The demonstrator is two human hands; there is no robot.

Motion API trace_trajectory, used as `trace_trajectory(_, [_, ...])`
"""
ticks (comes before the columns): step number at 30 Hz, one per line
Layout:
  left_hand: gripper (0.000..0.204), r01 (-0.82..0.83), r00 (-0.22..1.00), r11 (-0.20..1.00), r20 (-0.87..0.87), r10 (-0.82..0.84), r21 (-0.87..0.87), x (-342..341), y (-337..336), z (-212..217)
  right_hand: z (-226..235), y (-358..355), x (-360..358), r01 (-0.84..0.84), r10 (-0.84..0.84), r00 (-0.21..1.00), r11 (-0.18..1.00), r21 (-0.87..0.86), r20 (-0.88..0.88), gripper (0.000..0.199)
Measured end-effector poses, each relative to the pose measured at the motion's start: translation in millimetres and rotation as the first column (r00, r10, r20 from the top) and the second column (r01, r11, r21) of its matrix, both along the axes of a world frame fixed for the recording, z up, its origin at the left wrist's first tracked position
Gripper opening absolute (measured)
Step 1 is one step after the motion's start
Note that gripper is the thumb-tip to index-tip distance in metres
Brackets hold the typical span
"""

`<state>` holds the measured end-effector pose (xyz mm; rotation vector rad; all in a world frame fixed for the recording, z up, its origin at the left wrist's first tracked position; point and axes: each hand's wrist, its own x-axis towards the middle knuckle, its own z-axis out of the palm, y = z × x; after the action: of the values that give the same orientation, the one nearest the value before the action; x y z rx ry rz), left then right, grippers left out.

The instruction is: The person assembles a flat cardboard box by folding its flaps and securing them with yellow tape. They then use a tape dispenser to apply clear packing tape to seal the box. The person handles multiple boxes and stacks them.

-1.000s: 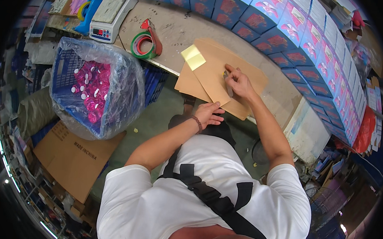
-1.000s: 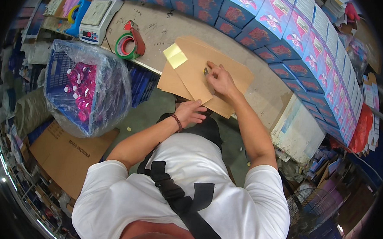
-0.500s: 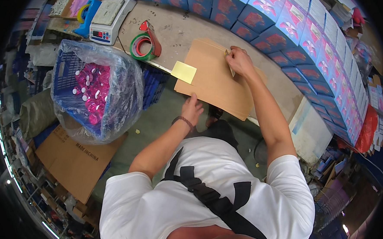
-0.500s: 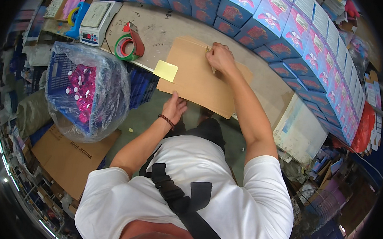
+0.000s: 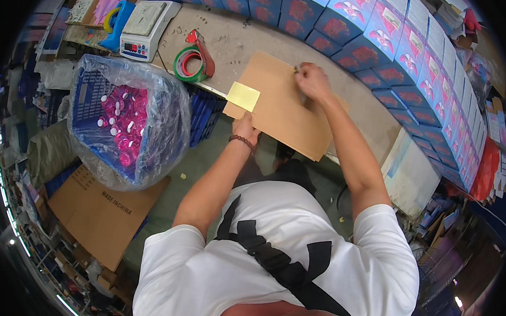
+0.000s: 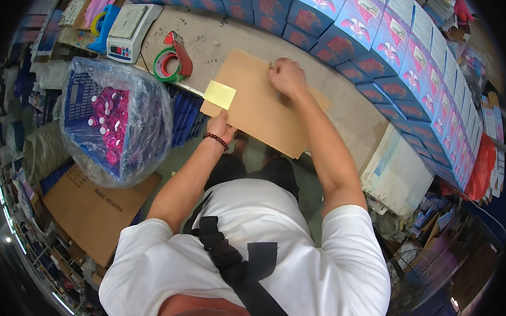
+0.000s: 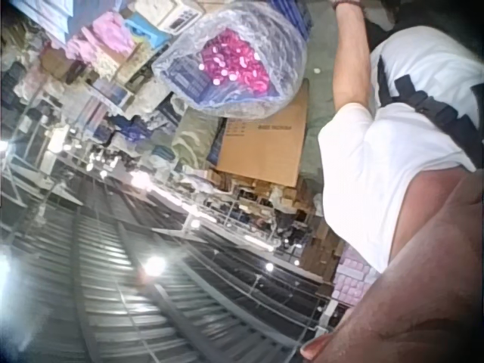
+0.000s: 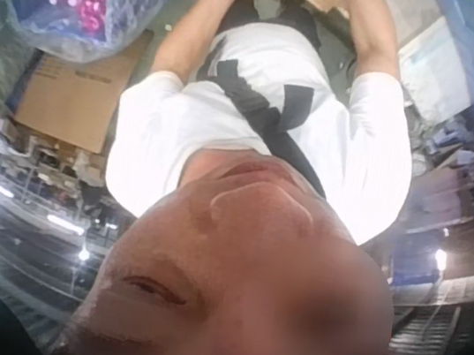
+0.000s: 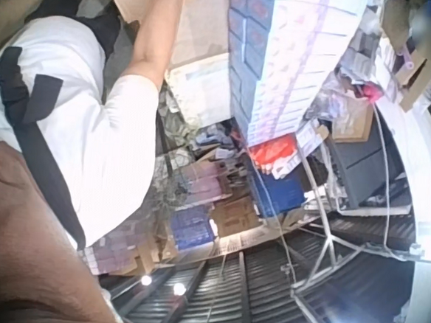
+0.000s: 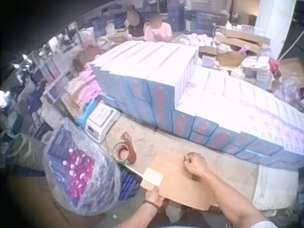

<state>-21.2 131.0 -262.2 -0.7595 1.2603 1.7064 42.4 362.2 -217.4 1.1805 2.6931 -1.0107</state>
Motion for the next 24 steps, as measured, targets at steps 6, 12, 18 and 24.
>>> trace_trajectory(6, [0.033,0.094,0.995,0.995,-0.026,-0.093,0.016,-8,-13,-2,21,-20,70,0.035,-0.038,0.997,0.998,-0.046,-0.071,0.019])
trace_trajectory(12, [0.033,0.144,0.989,0.987,-0.033,-0.142,0.072,-11,-19,-8,7,-79,53,-0.073,0.070,0.997,0.993,-0.093,-0.035,0.023])
trace_trajectory(18, [0.045,0.359,0.923,0.926,0.099,-0.371,0.119,-4,-44,-4,3,-75,74,-0.033,0.036,0.999,0.951,0.307,-0.004,0.035])
trace_trajectory(24, [0.046,0.411,0.844,0.889,0.283,-0.455,0.203,22,-35,4,-14,-25,109,0.149,-0.214,0.966,0.918,0.366,0.142,0.045])
